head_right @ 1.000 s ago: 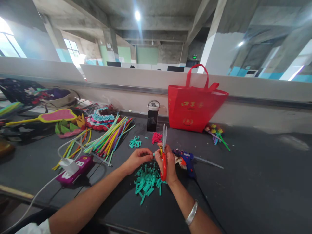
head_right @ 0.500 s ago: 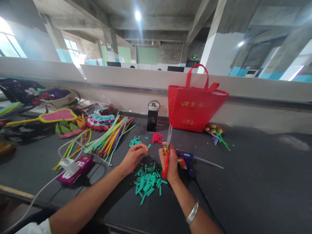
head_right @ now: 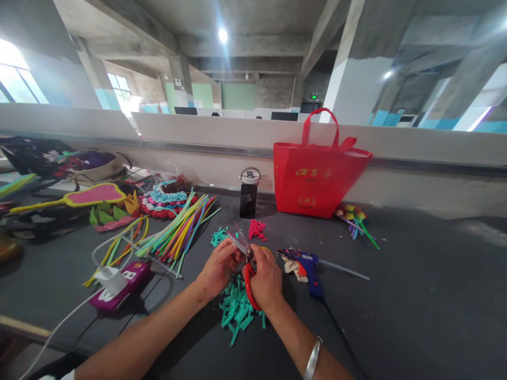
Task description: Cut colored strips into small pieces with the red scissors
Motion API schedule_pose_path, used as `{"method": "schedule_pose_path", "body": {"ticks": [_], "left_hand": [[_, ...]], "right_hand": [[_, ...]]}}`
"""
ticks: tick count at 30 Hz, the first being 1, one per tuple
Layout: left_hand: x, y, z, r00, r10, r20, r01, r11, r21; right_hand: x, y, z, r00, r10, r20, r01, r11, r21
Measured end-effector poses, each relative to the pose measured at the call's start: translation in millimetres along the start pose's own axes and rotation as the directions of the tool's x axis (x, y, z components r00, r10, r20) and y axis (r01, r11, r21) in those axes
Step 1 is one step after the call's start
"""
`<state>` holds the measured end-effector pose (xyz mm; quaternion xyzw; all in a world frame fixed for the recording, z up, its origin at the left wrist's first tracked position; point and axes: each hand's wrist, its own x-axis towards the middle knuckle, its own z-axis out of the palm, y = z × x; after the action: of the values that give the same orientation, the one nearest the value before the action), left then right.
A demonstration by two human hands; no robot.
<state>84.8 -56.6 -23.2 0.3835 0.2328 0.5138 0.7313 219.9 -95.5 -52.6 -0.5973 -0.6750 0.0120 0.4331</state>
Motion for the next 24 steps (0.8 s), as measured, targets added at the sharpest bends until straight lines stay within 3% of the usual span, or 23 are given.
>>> {"method": "schedule_pose_path", "body": {"ticks": [14,24], "left_hand": [[-3.6,1.9,2.7,0.998,0.007,0.063,-0.007,1.0,-0.005],[-7.8,3.9,7.1,0.998,-0.041,0.047,0.044,0.998,-0.055]], "right_hand": [[-2.3,-6.3,-4.1,0.999,0.035,0.026,-0.032,0.994,-0.108],[-4.0,-5.8,-2.0,1.0,0.028,0.01,-0.026,0.988,-0.155]]}}
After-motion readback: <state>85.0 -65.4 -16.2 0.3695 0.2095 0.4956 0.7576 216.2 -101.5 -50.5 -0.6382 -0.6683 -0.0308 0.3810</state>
